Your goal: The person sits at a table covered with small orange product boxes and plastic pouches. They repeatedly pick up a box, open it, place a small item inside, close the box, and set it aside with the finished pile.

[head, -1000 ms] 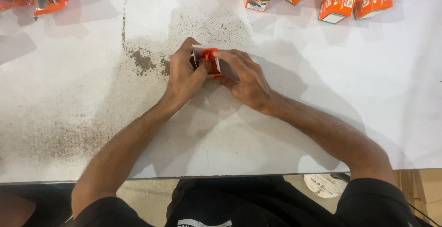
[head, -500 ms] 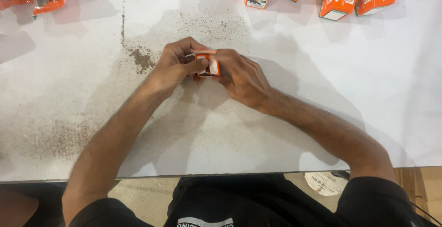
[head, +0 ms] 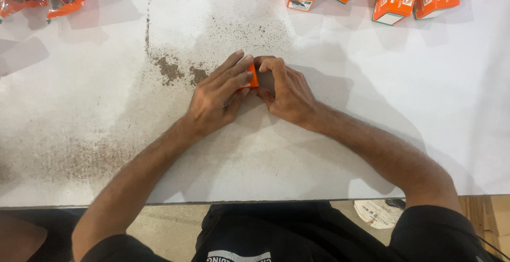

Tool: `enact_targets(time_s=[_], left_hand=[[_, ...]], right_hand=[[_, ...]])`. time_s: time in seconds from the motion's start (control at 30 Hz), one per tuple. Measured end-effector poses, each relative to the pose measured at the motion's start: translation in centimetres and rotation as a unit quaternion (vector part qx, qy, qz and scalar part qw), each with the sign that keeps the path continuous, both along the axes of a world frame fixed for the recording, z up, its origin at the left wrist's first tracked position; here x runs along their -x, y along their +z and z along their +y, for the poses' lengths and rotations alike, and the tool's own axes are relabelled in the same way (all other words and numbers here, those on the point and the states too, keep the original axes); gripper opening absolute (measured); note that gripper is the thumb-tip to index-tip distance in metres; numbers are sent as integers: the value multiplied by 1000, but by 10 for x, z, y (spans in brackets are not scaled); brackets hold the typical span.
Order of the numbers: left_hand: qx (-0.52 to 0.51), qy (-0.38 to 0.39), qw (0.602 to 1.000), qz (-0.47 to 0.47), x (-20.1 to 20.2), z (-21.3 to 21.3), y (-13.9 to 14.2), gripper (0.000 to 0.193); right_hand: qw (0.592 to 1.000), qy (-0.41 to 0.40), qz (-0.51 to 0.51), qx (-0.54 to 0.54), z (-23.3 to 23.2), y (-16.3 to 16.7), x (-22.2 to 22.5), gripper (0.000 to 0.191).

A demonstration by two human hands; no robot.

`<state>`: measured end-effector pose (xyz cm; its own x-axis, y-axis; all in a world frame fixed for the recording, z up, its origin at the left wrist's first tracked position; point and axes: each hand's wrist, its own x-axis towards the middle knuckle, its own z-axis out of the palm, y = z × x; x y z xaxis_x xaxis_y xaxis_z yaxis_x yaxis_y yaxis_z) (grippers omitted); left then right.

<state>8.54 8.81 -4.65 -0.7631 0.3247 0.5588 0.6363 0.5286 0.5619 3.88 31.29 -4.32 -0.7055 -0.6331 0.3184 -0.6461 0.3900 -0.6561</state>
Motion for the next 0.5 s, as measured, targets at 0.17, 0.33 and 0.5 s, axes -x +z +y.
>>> enact_targets(time_s=[0.17,0.33,0.5], left_hand=[[-91,-16,993,-74,4,1,-6,19],[-26,-27,998,-47,2,-6,-4,19],[78,-3,997,-22,-9,-5,-3,23]], right_hand=[[1000,-1,2,-5,-3,0,1,59],[1000,1,21,5,-3,2,2,63],[999,22,37,-16,-11,3,1,74]])
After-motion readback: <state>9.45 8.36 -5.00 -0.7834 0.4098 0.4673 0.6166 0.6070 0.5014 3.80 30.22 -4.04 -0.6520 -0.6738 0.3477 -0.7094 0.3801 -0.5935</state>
